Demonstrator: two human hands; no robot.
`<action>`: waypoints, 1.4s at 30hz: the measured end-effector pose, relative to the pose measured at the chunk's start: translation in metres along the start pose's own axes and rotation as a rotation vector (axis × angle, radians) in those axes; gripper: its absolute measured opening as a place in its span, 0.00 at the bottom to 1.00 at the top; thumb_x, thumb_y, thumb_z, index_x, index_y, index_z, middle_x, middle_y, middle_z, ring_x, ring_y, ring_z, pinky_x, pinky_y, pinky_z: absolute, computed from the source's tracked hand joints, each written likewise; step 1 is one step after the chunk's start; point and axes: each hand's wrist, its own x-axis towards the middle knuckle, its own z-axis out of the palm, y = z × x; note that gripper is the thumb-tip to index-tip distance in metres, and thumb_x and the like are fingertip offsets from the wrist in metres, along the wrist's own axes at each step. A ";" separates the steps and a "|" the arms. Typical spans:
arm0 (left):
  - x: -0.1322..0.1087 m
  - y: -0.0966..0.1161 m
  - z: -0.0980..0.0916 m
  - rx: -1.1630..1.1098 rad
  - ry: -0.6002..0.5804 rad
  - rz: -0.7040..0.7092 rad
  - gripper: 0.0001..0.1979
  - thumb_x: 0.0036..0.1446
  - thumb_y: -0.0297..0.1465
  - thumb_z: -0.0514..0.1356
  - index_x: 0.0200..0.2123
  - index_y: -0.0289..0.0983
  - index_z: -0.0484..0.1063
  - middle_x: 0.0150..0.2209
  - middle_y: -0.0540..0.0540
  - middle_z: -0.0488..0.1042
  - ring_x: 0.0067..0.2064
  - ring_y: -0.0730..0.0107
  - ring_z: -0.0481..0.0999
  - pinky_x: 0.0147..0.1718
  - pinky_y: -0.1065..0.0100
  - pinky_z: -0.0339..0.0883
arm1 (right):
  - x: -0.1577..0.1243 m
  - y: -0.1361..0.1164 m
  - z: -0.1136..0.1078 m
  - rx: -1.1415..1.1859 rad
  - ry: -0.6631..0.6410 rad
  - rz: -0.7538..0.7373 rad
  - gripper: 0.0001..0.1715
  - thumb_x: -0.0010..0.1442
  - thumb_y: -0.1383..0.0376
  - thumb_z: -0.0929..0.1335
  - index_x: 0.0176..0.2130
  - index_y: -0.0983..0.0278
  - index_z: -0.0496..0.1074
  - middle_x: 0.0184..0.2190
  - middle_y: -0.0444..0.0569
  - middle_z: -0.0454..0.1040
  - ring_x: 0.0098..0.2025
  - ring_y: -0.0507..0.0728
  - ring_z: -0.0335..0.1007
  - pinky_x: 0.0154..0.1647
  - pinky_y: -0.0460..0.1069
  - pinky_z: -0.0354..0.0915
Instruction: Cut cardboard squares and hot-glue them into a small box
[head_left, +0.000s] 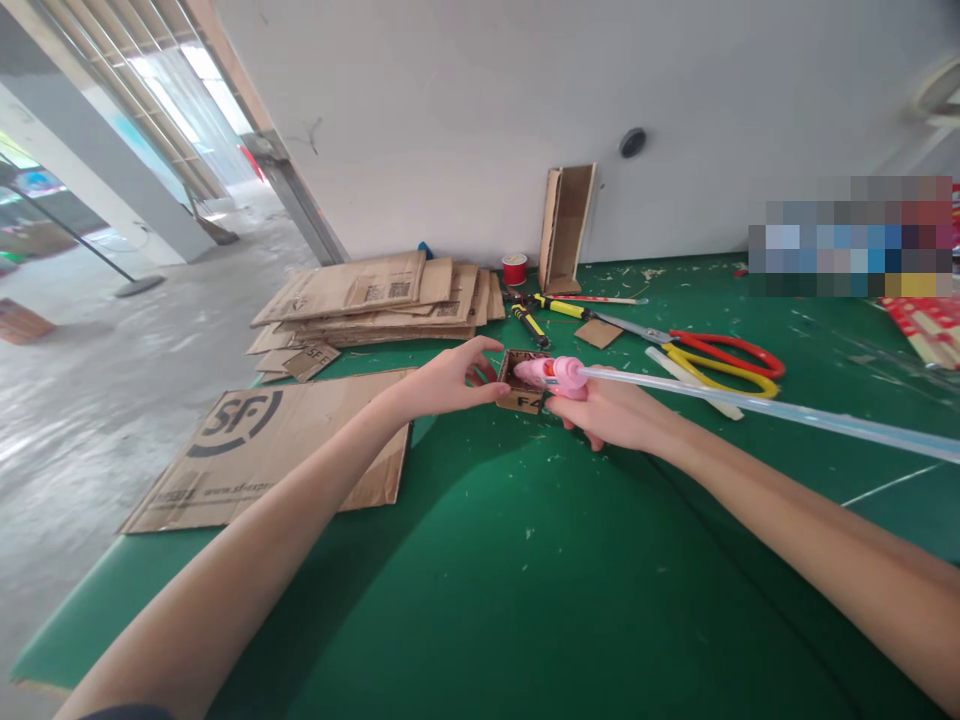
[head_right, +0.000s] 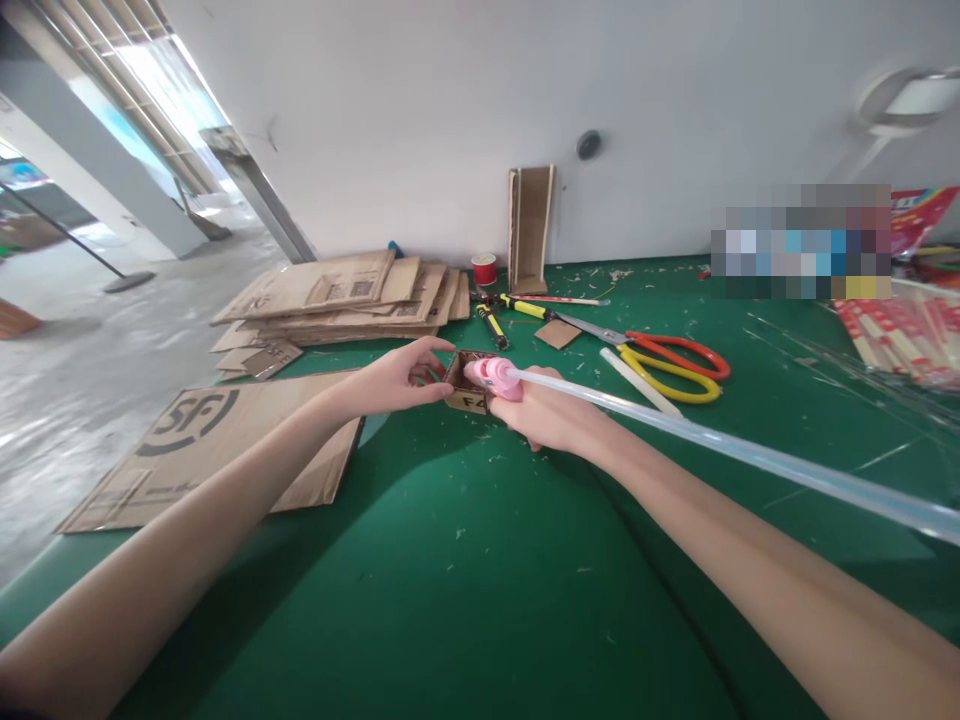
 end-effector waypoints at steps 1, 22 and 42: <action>0.000 0.001 0.000 0.004 -0.004 0.000 0.29 0.53 0.45 0.59 0.54 0.37 0.60 0.39 0.45 0.73 0.36 0.68 0.74 0.35 0.65 0.68 | 0.001 -0.001 0.000 0.010 -0.011 -0.004 0.16 0.57 0.60 0.61 0.21 0.62 0.63 0.11 0.42 0.65 0.14 0.52 0.66 0.17 0.46 0.58; -0.001 0.003 0.000 -0.022 -0.025 -0.014 0.30 0.54 0.45 0.59 0.55 0.37 0.58 0.37 0.45 0.74 0.37 0.65 0.73 0.36 0.63 0.66 | -0.004 0.011 -0.008 0.013 -0.037 0.019 0.11 0.57 0.60 0.61 0.26 0.63 0.66 0.15 0.41 0.68 0.14 0.52 0.66 0.19 0.47 0.60; -0.003 0.009 -0.002 -0.048 -0.045 0.004 0.35 0.55 0.44 0.59 0.63 0.42 0.52 0.37 0.46 0.73 0.37 0.67 0.73 0.39 0.64 0.67 | -0.016 0.008 -0.025 -0.025 -0.081 0.027 0.19 0.56 0.63 0.61 0.47 0.61 0.70 0.17 0.40 0.67 0.15 0.51 0.64 0.19 0.46 0.58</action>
